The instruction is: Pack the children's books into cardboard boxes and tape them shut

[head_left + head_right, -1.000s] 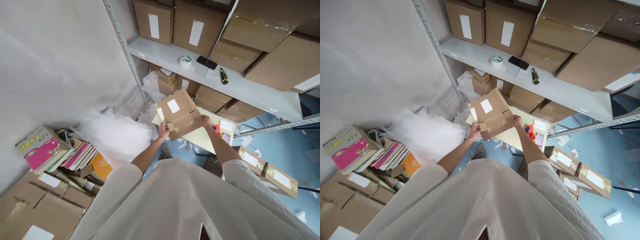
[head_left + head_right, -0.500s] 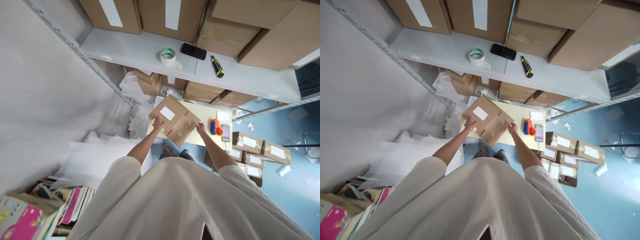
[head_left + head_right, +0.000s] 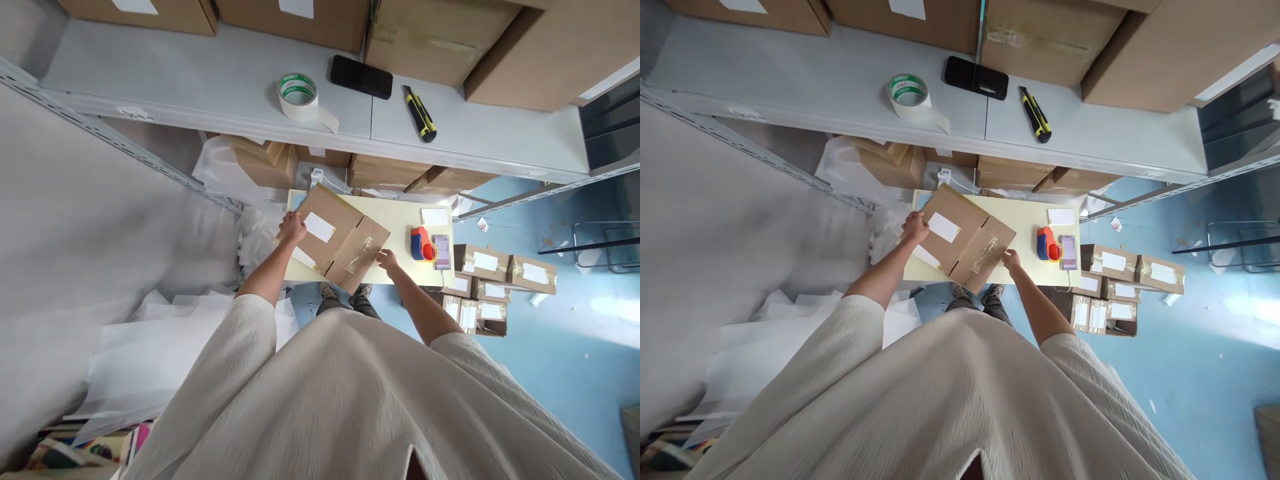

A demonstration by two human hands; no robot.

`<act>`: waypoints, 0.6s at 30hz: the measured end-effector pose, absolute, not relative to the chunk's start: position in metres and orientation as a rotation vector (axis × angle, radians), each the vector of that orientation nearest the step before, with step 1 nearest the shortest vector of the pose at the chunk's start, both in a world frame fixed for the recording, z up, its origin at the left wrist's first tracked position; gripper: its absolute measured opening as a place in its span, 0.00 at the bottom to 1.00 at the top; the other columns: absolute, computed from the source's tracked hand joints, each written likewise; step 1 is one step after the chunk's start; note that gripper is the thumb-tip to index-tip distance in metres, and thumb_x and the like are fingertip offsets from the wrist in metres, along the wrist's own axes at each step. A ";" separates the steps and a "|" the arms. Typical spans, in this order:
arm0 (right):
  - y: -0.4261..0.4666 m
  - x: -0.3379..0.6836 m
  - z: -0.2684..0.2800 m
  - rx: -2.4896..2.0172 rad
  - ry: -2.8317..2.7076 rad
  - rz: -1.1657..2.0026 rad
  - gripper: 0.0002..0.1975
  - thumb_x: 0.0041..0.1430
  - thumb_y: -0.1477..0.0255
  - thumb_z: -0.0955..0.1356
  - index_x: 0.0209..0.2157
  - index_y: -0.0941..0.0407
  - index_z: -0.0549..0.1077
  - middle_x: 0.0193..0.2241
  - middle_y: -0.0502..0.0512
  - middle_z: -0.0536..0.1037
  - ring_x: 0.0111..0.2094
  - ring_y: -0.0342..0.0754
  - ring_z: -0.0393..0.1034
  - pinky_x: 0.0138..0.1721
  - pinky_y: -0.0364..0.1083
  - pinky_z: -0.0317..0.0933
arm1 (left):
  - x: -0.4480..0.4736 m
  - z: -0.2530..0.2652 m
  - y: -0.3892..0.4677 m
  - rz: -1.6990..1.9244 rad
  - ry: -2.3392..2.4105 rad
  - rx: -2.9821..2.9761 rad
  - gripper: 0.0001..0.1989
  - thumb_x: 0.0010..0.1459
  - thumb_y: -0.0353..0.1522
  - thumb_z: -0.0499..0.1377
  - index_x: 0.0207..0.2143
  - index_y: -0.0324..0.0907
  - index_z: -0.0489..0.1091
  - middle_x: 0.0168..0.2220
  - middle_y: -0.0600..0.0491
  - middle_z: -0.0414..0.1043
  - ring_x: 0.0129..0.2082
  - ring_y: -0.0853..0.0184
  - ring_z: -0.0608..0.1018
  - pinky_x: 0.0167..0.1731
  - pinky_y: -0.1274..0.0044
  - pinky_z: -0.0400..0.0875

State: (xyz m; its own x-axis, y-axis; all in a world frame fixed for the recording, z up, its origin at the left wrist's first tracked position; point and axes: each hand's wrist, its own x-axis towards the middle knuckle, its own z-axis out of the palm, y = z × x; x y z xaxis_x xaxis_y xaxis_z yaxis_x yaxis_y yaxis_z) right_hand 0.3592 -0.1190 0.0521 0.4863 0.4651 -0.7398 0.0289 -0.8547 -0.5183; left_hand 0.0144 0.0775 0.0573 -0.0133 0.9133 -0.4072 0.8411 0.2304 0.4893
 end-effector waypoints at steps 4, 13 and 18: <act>-0.117 0.359 0.053 -2.307 -0.288 1.318 0.20 0.53 0.70 0.75 0.49 0.51 0.74 0.29 0.48 0.77 0.34 0.48 0.75 0.35 0.43 0.67 | 0.016 0.053 0.084 0.146 1.854 1.548 0.32 0.62 0.26 0.63 0.69 0.43 0.69 0.72 0.30 0.68 0.73 0.36 0.70 0.71 0.46 0.61; -0.113 0.357 0.058 -2.275 -0.235 1.332 0.16 0.49 0.68 0.78 0.39 0.51 0.74 0.27 0.48 0.77 0.34 0.48 0.74 0.37 0.46 0.67 | 0.012 0.050 0.091 0.210 1.889 1.475 0.35 0.61 0.32 0.68 0.70 0.46 0.68 0.68 0.31 0.73 0.71 0.35 0.69 0.69 0.46 0.61; -0.112 0.358 0.055 -2.267 -0.190 1.344 0.12 0.51 0.66 0.77 0.36 0.52 0.75 0.26 0.48 0.76 0.34 0.48 0.73 0.37 0.46 0.67 | 0.010 0.053 0.099 0.235 1.950 1.486 0.29 0.63 0.32 0.67 0.66 0.46 0.72 0.67 0.32 0.72 0.71 0.35 0.70 0.68 0.46 0.62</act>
